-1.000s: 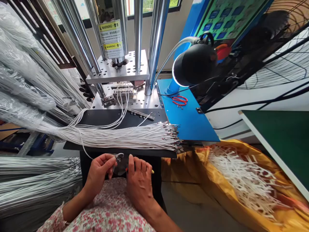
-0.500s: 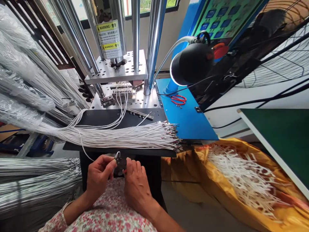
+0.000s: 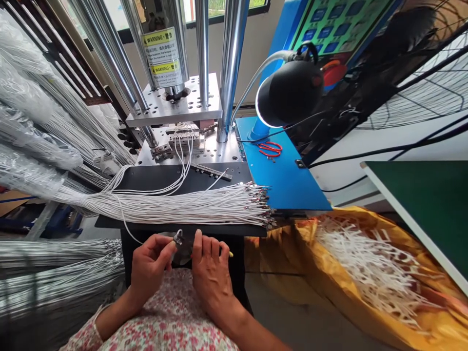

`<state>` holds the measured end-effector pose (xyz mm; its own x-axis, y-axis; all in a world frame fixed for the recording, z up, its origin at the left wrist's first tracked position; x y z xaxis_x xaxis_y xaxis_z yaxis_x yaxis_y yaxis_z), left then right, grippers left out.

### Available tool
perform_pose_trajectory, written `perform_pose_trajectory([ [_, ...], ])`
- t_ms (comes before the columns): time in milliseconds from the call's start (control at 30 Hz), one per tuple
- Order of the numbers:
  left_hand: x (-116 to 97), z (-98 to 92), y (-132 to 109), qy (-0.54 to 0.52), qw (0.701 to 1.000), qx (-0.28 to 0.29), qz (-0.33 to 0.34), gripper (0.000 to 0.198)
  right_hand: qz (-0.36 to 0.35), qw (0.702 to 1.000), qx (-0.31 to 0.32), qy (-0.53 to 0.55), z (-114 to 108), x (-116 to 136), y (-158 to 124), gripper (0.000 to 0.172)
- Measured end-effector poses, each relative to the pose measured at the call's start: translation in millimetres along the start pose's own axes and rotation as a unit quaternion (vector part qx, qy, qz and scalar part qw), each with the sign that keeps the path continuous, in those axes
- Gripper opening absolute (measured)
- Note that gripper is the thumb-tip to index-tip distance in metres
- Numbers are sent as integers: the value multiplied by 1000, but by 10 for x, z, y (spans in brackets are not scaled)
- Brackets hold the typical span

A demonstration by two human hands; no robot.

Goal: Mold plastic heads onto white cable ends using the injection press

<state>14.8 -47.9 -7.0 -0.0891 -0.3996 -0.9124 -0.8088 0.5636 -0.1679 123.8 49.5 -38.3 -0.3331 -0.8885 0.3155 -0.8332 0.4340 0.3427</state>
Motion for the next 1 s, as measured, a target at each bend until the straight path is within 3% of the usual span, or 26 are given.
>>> perform_pose_trajectory([
  [367,27,-14,-10,15,1000,-13,20,20,50,995,63,62,154,40,-119,53],
  [667,5,-44,-2,40,998,-20,41,15,14,999,40,-15,59,24,-39,62],
  [833,22,-72,-5,42,998,-24,37,15,41,992,94,74,145,24,-91,50],
  [1000,44,-65,-5,7,1000,-16,7,20,71,964,155,206,206,42,-104,34],
])
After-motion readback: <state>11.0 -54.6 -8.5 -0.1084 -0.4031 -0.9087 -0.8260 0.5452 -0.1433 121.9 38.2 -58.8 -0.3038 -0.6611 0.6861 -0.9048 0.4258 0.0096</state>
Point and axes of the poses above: each hand's wrist, its own y-axis towards the middle knuckle, its own z-axis out of the palm, x = y × z, the point moved 4 cm from there along y, towards the middle knuckle, and after that the axes turned 11 degrees about y, right-handed, at the moved point
